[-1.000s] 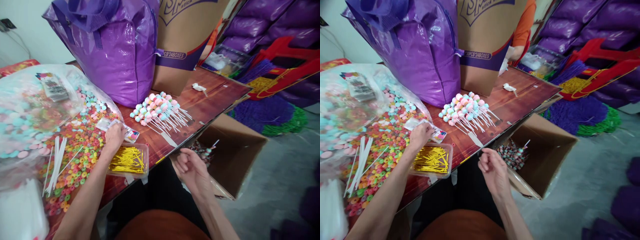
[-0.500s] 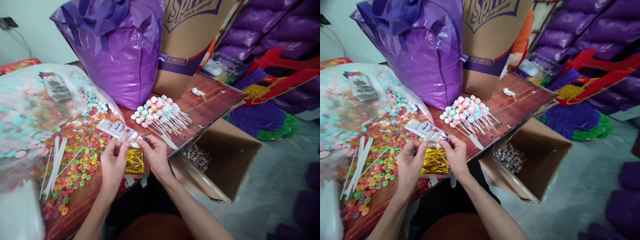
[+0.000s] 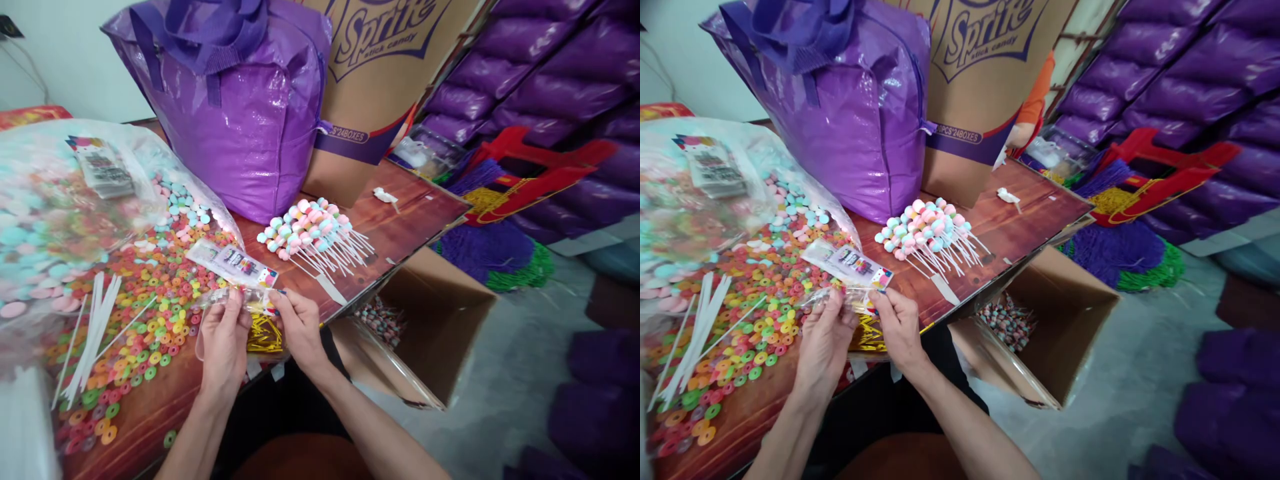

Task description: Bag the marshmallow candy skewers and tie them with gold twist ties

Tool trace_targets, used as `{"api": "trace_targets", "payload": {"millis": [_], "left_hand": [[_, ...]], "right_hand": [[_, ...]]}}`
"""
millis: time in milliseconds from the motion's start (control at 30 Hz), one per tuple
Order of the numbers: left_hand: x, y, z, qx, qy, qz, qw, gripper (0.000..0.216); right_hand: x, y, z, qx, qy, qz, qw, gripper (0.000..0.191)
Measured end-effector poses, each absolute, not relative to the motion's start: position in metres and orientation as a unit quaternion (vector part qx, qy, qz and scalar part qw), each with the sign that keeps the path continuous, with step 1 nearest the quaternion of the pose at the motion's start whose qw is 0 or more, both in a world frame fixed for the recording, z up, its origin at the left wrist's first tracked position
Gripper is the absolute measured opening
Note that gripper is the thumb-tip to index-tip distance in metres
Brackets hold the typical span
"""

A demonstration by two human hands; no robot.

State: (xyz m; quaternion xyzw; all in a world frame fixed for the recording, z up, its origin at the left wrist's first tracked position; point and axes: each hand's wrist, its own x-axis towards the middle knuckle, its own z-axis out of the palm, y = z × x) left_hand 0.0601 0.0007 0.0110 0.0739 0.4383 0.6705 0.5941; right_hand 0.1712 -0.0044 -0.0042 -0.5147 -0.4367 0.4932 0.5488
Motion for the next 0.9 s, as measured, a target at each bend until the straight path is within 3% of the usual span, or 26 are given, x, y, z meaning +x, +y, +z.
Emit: {"api": "trace_targets", "payload": {"millis": [167,333,467,567,633,767,900], "left_hand": [[0.051,0.004,0.014,0.063,0.444,0.668,0.594,0.036],[0.055,0.006,0.014,0.08,0.43,0.698,0.567,0.033],[0.052,0.01,0.011,0.063,0.442,0.72,0.531,0.032],[0.042,0.014,0.008,0.038,0.452,0.726,0.517,0.03],[0.036,0.017,0.006,0.016,0.454,0.721,0.523,0.027],[0.031,0.019,0.007,-0.032,0.455,0.697,0.554,0.017],[0.029,0.021,0.013,-0.066,0.451,0.681,0.572,0.012]], "right_hand": [[0.181,0.0,-0.008,-0.501,-0.493,0.493,0.512,0.046],[0.187,0.011,-0.008,-0.545,-0.529,0.39,0.52,0.046],[0.201,0.035,-0.002,-0.601,-0.601,0.169,0.498,0.033],[0.218,0.055,-0.003,-0.655,-0.635,-0.015,0.409,0.017],[0.227,0.066,-0.007,-0.683,-0.648,-0.068,0.33,0.014],[0.233,0.075,-0.018,-0.704,-0.657,-0.048,0.264,0.018],[0.235,0.064,-0.019,-0.657,-0.634,0.034,0.406,0.021]]}}
